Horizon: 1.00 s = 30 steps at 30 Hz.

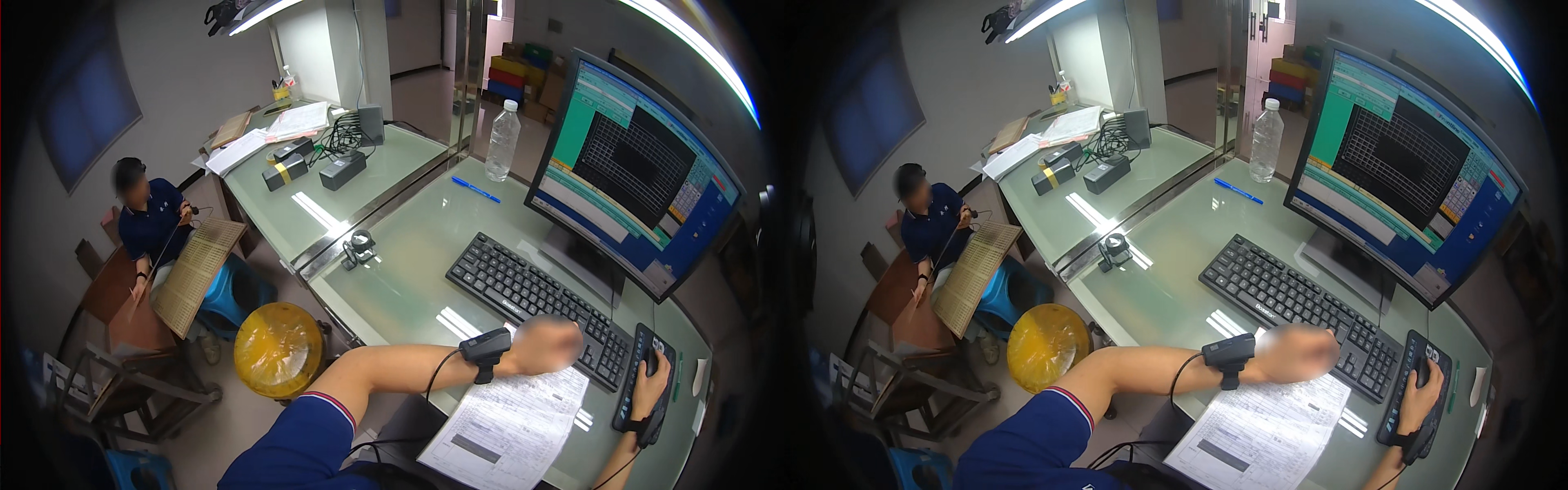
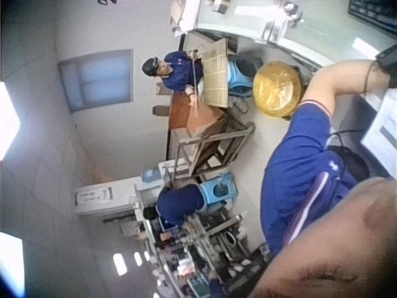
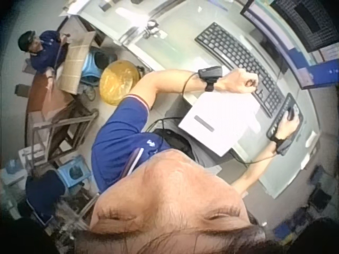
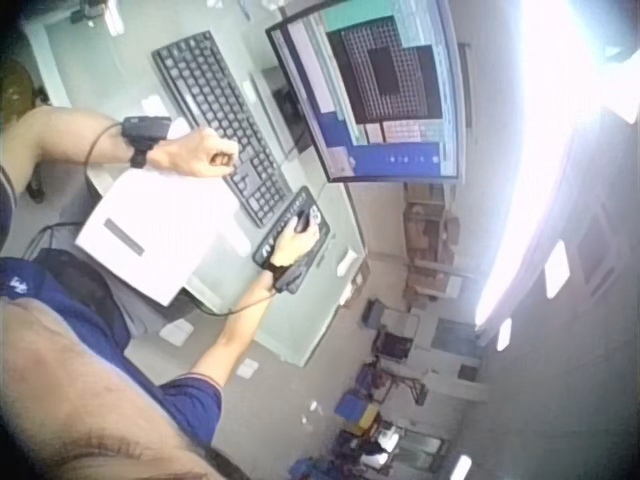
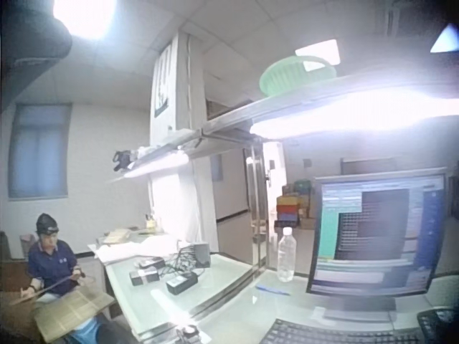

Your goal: Using technical CAM/CAD software on a computer to inspect drawings while referencing a physical document.

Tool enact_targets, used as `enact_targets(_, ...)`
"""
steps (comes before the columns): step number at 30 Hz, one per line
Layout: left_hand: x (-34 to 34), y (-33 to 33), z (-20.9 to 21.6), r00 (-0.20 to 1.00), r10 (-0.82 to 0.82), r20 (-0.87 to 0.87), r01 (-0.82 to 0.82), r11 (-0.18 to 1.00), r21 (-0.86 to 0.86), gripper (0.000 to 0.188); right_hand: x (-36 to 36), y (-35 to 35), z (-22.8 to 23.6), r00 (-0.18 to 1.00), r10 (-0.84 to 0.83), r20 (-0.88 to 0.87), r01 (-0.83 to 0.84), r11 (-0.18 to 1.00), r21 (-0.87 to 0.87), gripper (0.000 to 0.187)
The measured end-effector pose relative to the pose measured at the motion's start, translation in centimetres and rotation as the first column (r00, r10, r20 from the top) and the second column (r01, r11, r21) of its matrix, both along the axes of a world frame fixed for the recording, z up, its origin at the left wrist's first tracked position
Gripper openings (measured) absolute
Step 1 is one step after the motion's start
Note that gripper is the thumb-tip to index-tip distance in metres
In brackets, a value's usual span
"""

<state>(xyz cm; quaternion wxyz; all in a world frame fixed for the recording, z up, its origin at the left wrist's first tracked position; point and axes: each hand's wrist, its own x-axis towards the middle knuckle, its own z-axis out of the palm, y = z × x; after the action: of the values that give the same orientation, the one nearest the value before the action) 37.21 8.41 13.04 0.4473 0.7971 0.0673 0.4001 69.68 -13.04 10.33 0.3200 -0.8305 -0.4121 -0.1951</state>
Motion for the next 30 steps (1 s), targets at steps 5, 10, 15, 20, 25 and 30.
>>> enact_targets(5,-0.1,-0.1,0.3,1.0,0.006,-0.011,-0.006,1.0,-0.008,0.013,0.3,0.1,-0.3,1.0,0.003,-0.002,-0.003,1.0,0.0,0.043)
enact_targets(10,-0.3,-0.1,0.5,0.999,0.003,-0.036,-0.004,1.0,-0.013,0.011,0.2,0.1,-0.1,1.0,-0.002,-0.002,0.002,1.0,0.0,0.043)
enact_targets(15,-0.1,-0.1,0.1,1.0,0.01,0.001,-0.01,1.0,0.011,0.011,-0.1,0.0,0.1,1.0,-0.008,-0.014,0.007,1.0,-0.007,0.043)
enact_targets(20,-0.2,0.0,0.5,1.0,-0.003,-0.026,0.003,1.0,-0.012,0.012,-0.2,0.1,0.2,1.0,-0.008,-0.026,0.008,1.0,-0.001,0.042)
enact_targets(25,-0.1,-0.1,0.5,1.0,0.002,-0.024,-0.002,1.0,-0.004,0.011,-0.1,0.0,0.0,1.0,-0.013,0.0,0.013,1.0,0.01,0.043)
enact_targets(30,0.0,0.1,-0.2,1.0,0.01,-0.015,-0.01,1.0,0.021,0.012,-0.7,0.4,0.3,1.0,-0.007,-0.017,0.007,1.0,-0.001,0.043)
